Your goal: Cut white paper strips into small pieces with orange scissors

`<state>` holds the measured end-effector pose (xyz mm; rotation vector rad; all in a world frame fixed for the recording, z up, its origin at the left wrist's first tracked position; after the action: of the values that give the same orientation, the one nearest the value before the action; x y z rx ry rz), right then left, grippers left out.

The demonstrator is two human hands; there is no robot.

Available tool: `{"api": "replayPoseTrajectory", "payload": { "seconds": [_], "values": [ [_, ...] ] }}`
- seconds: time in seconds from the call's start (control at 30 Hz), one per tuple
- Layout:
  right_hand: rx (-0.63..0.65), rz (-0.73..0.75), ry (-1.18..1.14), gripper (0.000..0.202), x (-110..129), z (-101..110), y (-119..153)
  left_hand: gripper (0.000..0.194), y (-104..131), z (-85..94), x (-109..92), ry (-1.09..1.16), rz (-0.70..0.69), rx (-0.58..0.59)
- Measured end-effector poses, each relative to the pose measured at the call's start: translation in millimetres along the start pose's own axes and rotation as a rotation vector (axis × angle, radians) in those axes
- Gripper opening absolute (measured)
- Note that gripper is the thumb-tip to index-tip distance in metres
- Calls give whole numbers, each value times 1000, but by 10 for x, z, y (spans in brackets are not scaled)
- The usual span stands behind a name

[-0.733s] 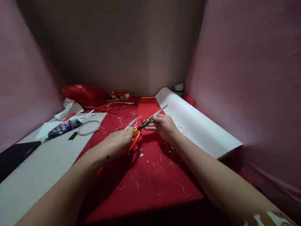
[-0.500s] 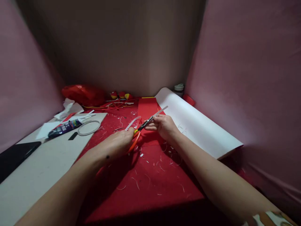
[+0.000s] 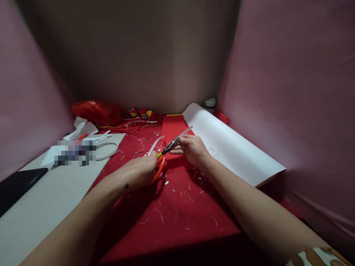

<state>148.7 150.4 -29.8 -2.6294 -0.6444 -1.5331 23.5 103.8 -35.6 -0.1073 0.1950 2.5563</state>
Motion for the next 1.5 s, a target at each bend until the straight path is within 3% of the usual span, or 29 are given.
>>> {"api": "replayPoseTrajectory", "payload": {
  "seconds": [0.33, 0.63, 0.93, 1.13, 1.5],
  "values": [
    [17, 0, 22, 17, -9, -22, 1, 34, 29, 101, -177, -90, -79, 28],
    [33, 4, 8, 15, -12, -32, 5, 35, 20, 122, -184, -27, -121, -9],
    [-81, 58, -30, 13, 97, 136, 2, 35, 33, 148, -200, -28, -103, -14],
    [-44, 31, -28, 14, 59, 72, 11, 36, 48, 104, -157, -60, -28, 40],
    [-20, 14, 0, 17, 25, -11, 36, 39, 46, 114, -208, -103, -46, 70]
  ]
}}
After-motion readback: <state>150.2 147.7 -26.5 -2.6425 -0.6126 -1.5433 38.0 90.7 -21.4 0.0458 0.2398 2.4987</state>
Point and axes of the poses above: each hand's wrist, its own y-axis away from the middle knuckle, its own z-axis out of the back of the hand, x = y × z, the point moved 10 cm from there along -y, towards the middle knuckle, and after that the axes turned 15 degrees about -z, right-handed, at the moved point
